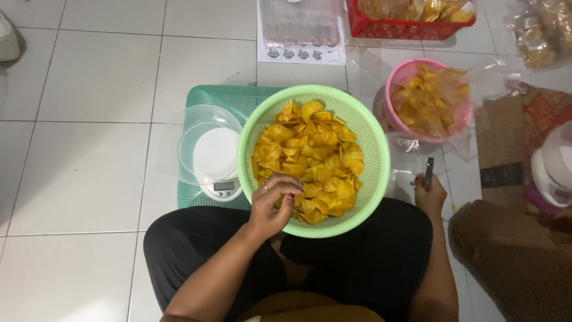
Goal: Packaging fried chips from a large colander into small plastic bags using tongs and hands
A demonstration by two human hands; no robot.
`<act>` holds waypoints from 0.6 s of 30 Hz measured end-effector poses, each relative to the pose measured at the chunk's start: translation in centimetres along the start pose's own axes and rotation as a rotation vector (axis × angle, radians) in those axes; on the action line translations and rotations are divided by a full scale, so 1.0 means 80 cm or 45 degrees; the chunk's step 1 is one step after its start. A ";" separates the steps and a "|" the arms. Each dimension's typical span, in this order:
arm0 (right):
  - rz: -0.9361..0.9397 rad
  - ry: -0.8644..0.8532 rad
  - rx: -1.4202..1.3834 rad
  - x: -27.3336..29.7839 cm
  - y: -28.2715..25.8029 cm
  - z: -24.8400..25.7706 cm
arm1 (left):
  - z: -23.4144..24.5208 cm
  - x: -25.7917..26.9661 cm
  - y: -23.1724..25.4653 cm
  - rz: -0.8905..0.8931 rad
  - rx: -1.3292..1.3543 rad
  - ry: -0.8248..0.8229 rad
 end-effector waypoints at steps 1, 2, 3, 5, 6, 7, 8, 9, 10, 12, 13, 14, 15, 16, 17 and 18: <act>-0.019 -0.029 -0.073 -0.001 0.001 0.004 | -0.001 0.001 0.000 -0.014 -0.018 0.000; -0.024 -0.024 -0.070 -0.003 0.000 0.012 | -0.002 0.002 0.000 -0.012 -0.011 -0.002; -0.034 -0.015 -0.153 -0.005 -0.001 0.018 | -0.002 0.003 0.000 -0.025 -0.018 -0.003; -0.049 -0.001 -0.236 -0.005 -0.010 0.029 | -0.002 0.003 0.002 -0.037 -0.019 -0.010; -0.010 0.010 -0.301 -0.003 -0.019 0.035 | -0.001 0.003 0.003 -0.039 -0.021 -0.011; 0.032 0.023 -0.366 -0.002 -0.029 0.041 | -0.002 0.002 0.003 -0.043 -0.023 -0.011; 0.030 0.031 -0.367 0.001 -0.037 0.047 | -0.002 0.001 0.004 -0.045 -0.016 -0.015; 0.026 0.011 -0.432 0.004 -0.045 0.052 | -0.002 0.001 0.004 -0.037 -0.026 -0.024; 0.024 -0.009 -0.496 0.007 -0.053 0.057 | -0.002 0.000 0.004 -0.029 -0.036 -0.033; 0.018 -0.038 -0.544 0.006 -0.055 0.067 | -0.001 0.004 0.003 -0.004 -0.041 -0.037; 0.016 -0.071 -0.591 0.005 -0.056 0.070 | -0.001 0.005 0.001 0.019 -0.051 -0.039; 0.016 -0.067 -0.592 0.005 -0.061 0.074 | -0.002 0.001 0.003 0.017 -0.049 -0.040; 0.026 -0.082 -0.670 0.006 -0.064 0.078 | -0.004 -0.002 0.004 0.072 -0.036 -0.076; 0.037 -0.097 -0.747 0.006 -0.068 0.083 | -0.007 -0.005 0.004 0.127 -0.023 -0.112; 0.034 -0.092 -0.751 0.012 -0.080 0.089 | -0.023 -0.011 0.005 0.125 -0.020 -0.118; 0.042 -0.105 -0.804 0.018 -0.092 0.095 | -0.044 -0.014 0.002 0.258 0.159 -0.190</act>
Point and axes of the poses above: each hand's wrist, its own x-axis away from the middle knuckle, its own z-axis out of the back of the hand, y = z × x, the point moved 4 cm from there along -x, towards the middle knuckle, and after that the axes turned 14 degrees about -z, right-handed, at the moved point
